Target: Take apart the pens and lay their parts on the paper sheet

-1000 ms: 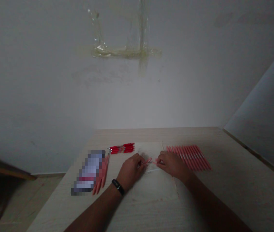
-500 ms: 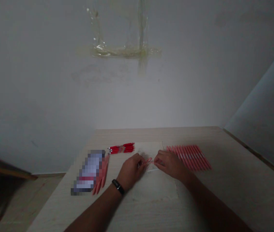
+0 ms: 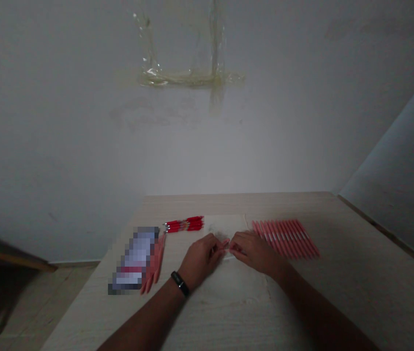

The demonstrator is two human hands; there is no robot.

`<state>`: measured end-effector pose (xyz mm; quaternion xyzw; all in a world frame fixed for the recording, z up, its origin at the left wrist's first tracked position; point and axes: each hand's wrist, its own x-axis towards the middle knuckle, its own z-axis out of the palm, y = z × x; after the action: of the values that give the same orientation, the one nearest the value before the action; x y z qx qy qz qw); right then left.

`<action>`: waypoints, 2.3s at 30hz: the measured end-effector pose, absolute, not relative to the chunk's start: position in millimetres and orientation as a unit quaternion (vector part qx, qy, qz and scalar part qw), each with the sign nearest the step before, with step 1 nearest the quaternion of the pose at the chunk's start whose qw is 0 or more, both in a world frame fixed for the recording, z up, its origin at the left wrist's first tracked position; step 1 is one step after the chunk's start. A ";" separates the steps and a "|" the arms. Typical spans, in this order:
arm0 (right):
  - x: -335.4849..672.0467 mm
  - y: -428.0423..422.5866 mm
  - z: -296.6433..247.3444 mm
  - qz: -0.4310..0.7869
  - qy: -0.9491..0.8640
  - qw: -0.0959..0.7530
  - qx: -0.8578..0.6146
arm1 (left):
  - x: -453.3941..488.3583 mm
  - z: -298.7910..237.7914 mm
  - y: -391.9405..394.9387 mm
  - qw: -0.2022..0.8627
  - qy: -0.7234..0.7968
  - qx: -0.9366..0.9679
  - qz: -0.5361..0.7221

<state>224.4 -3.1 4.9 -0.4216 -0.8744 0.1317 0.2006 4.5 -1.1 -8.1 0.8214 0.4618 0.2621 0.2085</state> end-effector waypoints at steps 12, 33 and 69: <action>217.5 -5.2 -0.5 0.216 -0.848 0.262 -0.406 | 4.8 -6.4 -1.0 0.230 0.461 0.815 0.264; 235.0 1.9 1.3 0.156 -0.840 0.265 -0.448 | 1.7 -15.1 2.1 0.185 0.452 0.834 0.256; 243.2 6.0 -0.5 0.163 -0.827 0.301 -0.445 | 4.6 -2.1 -3.5 0.261 0.452 0.796 0.306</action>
<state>243.2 6.0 -0.5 -0.4453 -0.8272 0.1629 0.3015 4.6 -3.5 -2.1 0.7961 0.4523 0.3057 0.2612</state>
